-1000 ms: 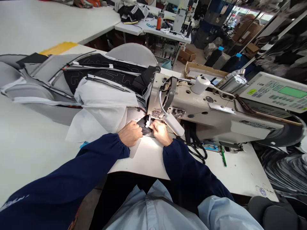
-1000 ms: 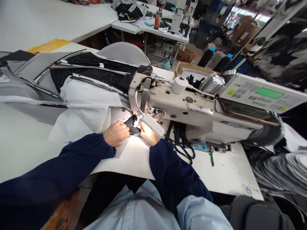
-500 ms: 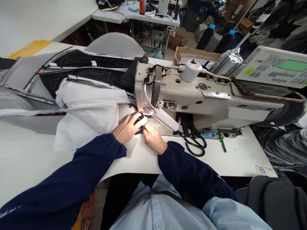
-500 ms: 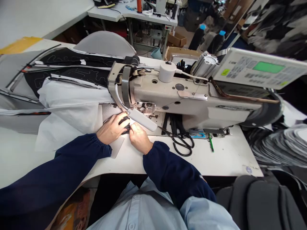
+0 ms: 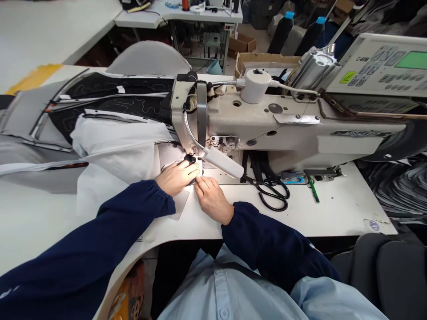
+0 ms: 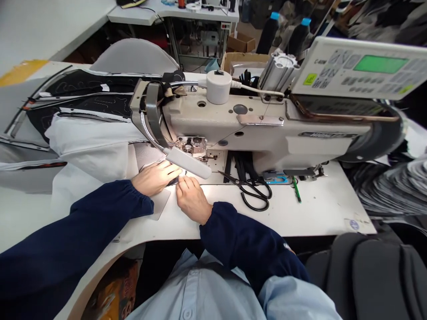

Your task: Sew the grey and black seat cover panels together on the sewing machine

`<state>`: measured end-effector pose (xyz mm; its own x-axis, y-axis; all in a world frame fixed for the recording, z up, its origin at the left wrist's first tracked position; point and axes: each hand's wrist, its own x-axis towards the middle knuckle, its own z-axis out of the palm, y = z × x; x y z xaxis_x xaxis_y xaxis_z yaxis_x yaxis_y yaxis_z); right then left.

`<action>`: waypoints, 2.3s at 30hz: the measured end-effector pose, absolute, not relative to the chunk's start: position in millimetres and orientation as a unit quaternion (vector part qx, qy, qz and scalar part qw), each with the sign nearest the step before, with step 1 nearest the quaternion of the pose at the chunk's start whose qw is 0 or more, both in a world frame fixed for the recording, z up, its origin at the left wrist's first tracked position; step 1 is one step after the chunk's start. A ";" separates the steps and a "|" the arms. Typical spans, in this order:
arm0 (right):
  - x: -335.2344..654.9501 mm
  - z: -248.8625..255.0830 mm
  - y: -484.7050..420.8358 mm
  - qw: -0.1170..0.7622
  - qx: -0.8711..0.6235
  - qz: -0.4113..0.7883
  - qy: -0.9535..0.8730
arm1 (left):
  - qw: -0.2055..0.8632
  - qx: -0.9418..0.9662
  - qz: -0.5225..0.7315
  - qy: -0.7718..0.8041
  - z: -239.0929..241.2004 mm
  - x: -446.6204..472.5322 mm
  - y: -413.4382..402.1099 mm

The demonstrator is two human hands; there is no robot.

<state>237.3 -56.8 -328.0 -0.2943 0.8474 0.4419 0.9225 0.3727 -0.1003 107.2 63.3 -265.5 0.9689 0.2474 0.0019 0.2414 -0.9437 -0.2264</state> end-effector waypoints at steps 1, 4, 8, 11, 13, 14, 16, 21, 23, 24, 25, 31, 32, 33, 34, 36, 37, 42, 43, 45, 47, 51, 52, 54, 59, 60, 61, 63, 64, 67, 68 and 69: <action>237.2 -324.8 -56.4 0.210 -0.554 -0.083 -0.801 | 0.123 -0.985 -0.004 -0.124 -266.0 109.1 61.1; 235.7 -317.7 -54.2 0.205 -0.557 -0.065 -0.803 | 0.152 -0.978 -0.062 -0.132 -270.9 115.1 55.7; 232.8 -318.8 -52.5 0.216 -0.553 -0.048 -0.803 | 0.159 -0.970 -0.122 -0.140 -279.7 116.3 57.6; 233.8 -323.1 -54.0 0.207 -0.556 -0.058 -0.803 | 0.141 -0.976 -0.121 -0.117 -282.9 111.7 65.7; 236.1 -325.2 -55.3 0.200 -0.554 -0.057 -0.806 | 0.126 -0.981 -0.108 -0.102 -282.9 108.9 70.3; 237.4 -325.8 -55.8 0.198 -0.553 -0.055 -0.808 | 0.120 -0.983 -0.101 -0.098 -282.6 108.1 71.4; 240.1 -326.4 -56.1 0.199 -0.546 -0.065 -0.811 | 0.115 -0.983 -0.094 -0.104 -282.4 107.8 70.6; 249.8 -324.1 -53.4 0.265 -0.519 -0.068 -0.810 | 0.106 -0.973 -0.139 -0.152 -288.9 109.9 59.4; 255.2 -321.5 -50.6 0.313 -0.526 -0.035 -0.790 | 0.093 -0.967 -0.171 -0.164 -293.2 109.6 57.1; 257.8 -320.4 -48.4 0.334 -0.536 -0.018 -0.775 | 0.087 -0.965 -0.183 -0.166 -295.2 109.3 56.9; 260.2 -319.7 -45.4 0.350 -0.547 -0.005 -0.760 | 0.082 -0.964 -0.191 -0.166 -296.9 109.1 57.1; 267.4 -327.7 -22.5 0.335 -0.566 0.018 -0.753 | 0.033 -0.959 -0.208 -0.187 -300.5 108.5 60.0; 268.3 -329.7 -20.3 0.327 -0.566 0.025 -0.756 | 0.024 -0.958 -0.210 -0.192 -300.4 108.5 60.1; 269.4 -331.3 -18.9 0.322 -0.566 0.031 -0.758 | 0.016 -0.957 -0.213 -0.194 -300.1 108.5 60.0; 270.7 -332.3 -18.1 0.320 -0.565 0.036 -0.760 | 0.009 -0.957 -0.215 -0.195 -299.9 108.5 60.0; 272.8 -332.1 -17.6 0.318 -0.558 0.038 -0.765 | -0.001 -0.956 -0.212 -0.201 -299.4 108.7 59.8; 273.5 -331.2 -17.3 0.316 -0.554 0.036 -0.769 | -0.004 -0.956 -0.206 -0.210 -299.3 108.9 59.7; 272.1 -326.7 -10.4 0.313 -0.550 0.016 -0.774 | -0.001 -0.950 -0.177 -0.257 -300.0 109.7 59.0; 271.7 -326.7 -8.2 0.318 -0.544 0.013 -0.777 | 0.001 -0.950 -0.176 -0.257 -300.4 109.7 58.8; 271.8 -327.5 -4.1 0.333 -0.527 0.012 -0.782 | 0.009 -0.949 -0.182 -0.258 -301.4 109.4 58.2; 273.1 -328.7 -1.1 0.351 -0.523 0.021 -0.777 | 0.021 -0.947 -0.187 -0.262 -302.5 109.1 57.6; 276.8 -330.4 0.6 0.376 -0.538 0.054 -0.753 | 0.043 -0.947 -0.182 -0.263 -303.9 108.7 57.0; 277.3 -331.0 0.4 0.377 -0.537 0.051 -0.753 | 0.046 -0.947 -0.182 -0.260 -304.0 108.7 57.0; 277.4 -332.6 0.0 0.366 -0.532 0.029 -0.763 | 0.049 -0.948 -0.185 -0.253 -304.0 108.6 57.5; 272.5 -337.5 -3.5 0.298 -0.529 -0.024 -0.794 | 0.049 -0.953 -0.185 -0.235 -305.5 106.1 60.6; 270.5 -337.8 -5.6 0.288 -0.530 -0.030 -0.797 | 0.048 -0.954 -0.183 -0.230 -306.1 105.4 61.3; 268.4 -337.5 -8.4 0.281 -0.530 -0.036 -0.799 | 0.047 -0.956 -0.182 -0.225 -306.7 104.7 62.0; 264.3 -335.3 -16.2 0.273 -0.532 -0.047 -0.800 | 0.045 -0.959 -0.182 -0.213 -307.5 103.6 63.3; 262.7 -333.3 -20.9 0.273 -0.535 -0.050 -0.798 | 0.045 -0.960 -0.182 -0.208 -307.5 103.3 63.7; 261.3 -326.1 -34.7 0.304 -0.549 -0.026 -0.778 | 0.055 -0.962 -0.181 -0.198 -306.5 103.1 64.5; 262.1 -323.9 -38.1 0.329 -0.556 -0.009 -0.763 | 0.060 -0.961 -0.184 -0.196 -306.0 103.2 64.6; 263.3 -321.9 -40.6 0.357 -0.564 0.009 -0.744 | 0.064 -0.961 -0.188 -0.193 -305.5 103.4 64.5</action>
<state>263.3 -40.6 -321.9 -0.1084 0.8461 0.5219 0.8338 0.3632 -0.4157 103.4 64.5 -305.5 0.8545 0.3471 0.3864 0.3955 -0.9171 -0.0509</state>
